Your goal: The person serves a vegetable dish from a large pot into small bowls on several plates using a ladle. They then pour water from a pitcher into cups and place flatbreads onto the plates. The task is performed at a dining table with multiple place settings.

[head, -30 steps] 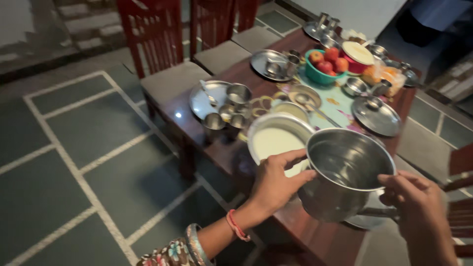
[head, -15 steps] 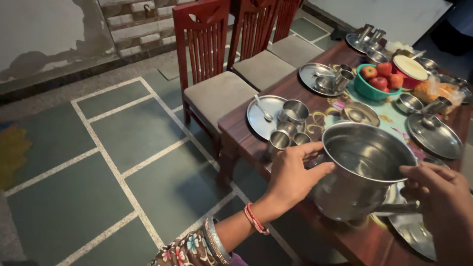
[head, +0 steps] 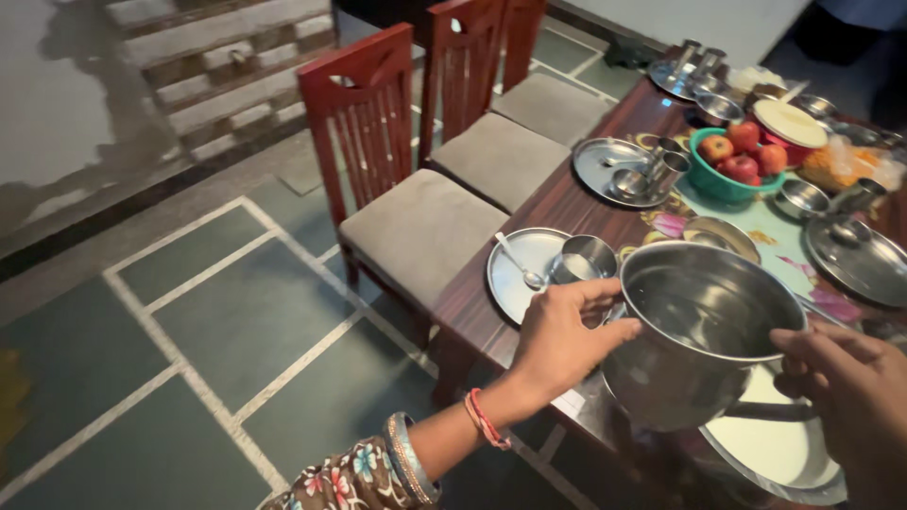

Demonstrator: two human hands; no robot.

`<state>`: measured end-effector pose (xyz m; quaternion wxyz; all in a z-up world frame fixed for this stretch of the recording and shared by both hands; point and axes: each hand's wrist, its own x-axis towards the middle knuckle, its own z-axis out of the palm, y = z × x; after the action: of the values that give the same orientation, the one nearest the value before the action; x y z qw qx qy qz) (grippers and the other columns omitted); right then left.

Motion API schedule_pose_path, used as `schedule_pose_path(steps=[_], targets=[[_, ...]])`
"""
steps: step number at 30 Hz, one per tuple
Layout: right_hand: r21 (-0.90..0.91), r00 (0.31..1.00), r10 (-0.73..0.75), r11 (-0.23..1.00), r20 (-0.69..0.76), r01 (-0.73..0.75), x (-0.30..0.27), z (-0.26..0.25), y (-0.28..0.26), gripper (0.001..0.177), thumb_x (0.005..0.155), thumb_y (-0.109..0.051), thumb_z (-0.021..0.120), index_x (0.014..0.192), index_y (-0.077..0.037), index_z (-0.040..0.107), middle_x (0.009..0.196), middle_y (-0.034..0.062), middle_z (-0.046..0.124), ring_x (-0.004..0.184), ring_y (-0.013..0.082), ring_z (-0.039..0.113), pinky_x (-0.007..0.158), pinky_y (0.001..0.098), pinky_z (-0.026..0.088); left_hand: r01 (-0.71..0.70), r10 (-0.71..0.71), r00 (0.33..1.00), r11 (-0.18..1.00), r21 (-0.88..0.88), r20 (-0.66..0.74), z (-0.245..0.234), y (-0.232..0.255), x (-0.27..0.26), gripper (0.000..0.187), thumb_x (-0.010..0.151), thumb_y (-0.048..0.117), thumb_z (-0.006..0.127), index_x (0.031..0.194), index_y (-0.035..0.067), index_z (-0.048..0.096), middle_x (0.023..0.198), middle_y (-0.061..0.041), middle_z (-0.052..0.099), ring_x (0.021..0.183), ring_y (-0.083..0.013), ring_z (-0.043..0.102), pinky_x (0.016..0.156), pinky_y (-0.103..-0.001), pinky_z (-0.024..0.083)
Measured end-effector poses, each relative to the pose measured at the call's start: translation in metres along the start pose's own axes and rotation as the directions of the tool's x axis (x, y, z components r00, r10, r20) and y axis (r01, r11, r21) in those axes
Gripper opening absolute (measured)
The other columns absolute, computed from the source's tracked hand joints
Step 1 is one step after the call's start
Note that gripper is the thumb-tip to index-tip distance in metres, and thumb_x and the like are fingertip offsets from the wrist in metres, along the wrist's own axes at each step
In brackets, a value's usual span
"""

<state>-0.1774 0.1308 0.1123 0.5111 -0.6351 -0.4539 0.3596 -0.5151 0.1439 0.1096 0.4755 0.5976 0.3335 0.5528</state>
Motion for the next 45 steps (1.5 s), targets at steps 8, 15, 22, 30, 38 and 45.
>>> schedule_pose_path(steps=[8,15,22,30,38,45], targets=[[0.031,0.985,0.107,0.994,-0.134,-0.104,-0.032,0.044,-0.045,0.015,0.093,-0.015,0.071,0.085,-0.003,0.066,0.077,0.0014,0.056,0.069,0.0118,0.052,0.064,0.0277,0.042,0.032,-0.013,0.991,0.989,-0.145,0.136,-0.023,-0.012,0.045,0.05,0.083,0.012,0.079,0.129,-0.003,0.067,0.121,-0.017,0.075,0.117,-0.0228,0.072,0.104,-0.032,0.056],[0.005,0.931,0.104,0.994,-0.35,-0.11,-0.079,0.086,-0.065,0.014,0.092,-0.014,0.07,0.085,-0.003,0.067,0.079,0.0004,0.057,0.071,0.0109,0.053,0.066,0.027,0.043,0.129,-0.04,0.936,0.964,-0.234,0.35,-0.047,-0.023,0.069,0.048,0.085,0.014,0.077,0.13,-0.001,0.069,0.12,-0.016,0.077,0.117,-0.023,0.073,0.103,-0.033,0.056],[0.183,0.818,0.289,0.957,-0.498,-0.227,-0.111,0.119,-0.061,0.018,0.094,-0.016,0.071,0.083,-0.003,0.065,0.074,0.0017,0.054,0.065,0.0142,0.053,0.059,0.0387,0.05,0.169,-0.03,0.861,0.959,-0.229,0.508,-0.067,-0.038,0.086,0.049,0.083,0.015,0.078,0.129,-0.001,0.068,0.122,-0.017,0.076,0.118,-0.0253,0.073,0.104,-0.035,0.055],[0.079,0.773,0.269,0.958,-0.575,-0.275,-0.144,0.149,-0.048,0.012,0.088,-0.014,0.069,0.086,-0.003,0.071,0.073,-0.0009,0.062,0.063,0.0087,0.052,0.058,0.0239,0.039,0.36,-0.087,0.751,0.884,-0.297,0.654,-0.084,-0.065,0.072,0.053,0.085,0.011,0.076,0.135,-0.002,0.064,0.127,-0.017,0.074,0.123,-0.0235,0.07,0.108,-0.034,0.053],[-0.1,0.823,0.294,0.917,-0.486,-0.387,-0.158,0.15,-0.028,0.027,0.091,-0.019,0.075,0.075,0.001,0.066,0.066,-0.0013,0.053,0.059,0.0077,0.041,0.053,0.0259,0.026,0.533,-0.154,0.666,0.783,-0.321,0.73,-0.095,-0.086,0.041,0.069,0.083,0.016,0.081,0.144,-0.004,0.056,0.137,-0.016,0.066,0.13,-0.0224,0.062,0.116,-0.037,0.044],[-0.183,0.74,0.43,0.789,-0.518,-0.587,-0.16,0.15,-0.031,0.032,0.087,-0.029,0.074,0.072,-0.002,0.067,0.063,0.0008,0.052,0.056,0.0101,0.04,0.053,0.0284,0.025,0.604,-0.281,0.649,0.756,-0.254,0.707,-0.081,-0.106,0.012,0.079,0.082,0.024,0.083,0.147,-0.005,0.051,0.145,-0.025,0.06,0.139,-0.0336,0.055,0.116,-0.043,0.044]])
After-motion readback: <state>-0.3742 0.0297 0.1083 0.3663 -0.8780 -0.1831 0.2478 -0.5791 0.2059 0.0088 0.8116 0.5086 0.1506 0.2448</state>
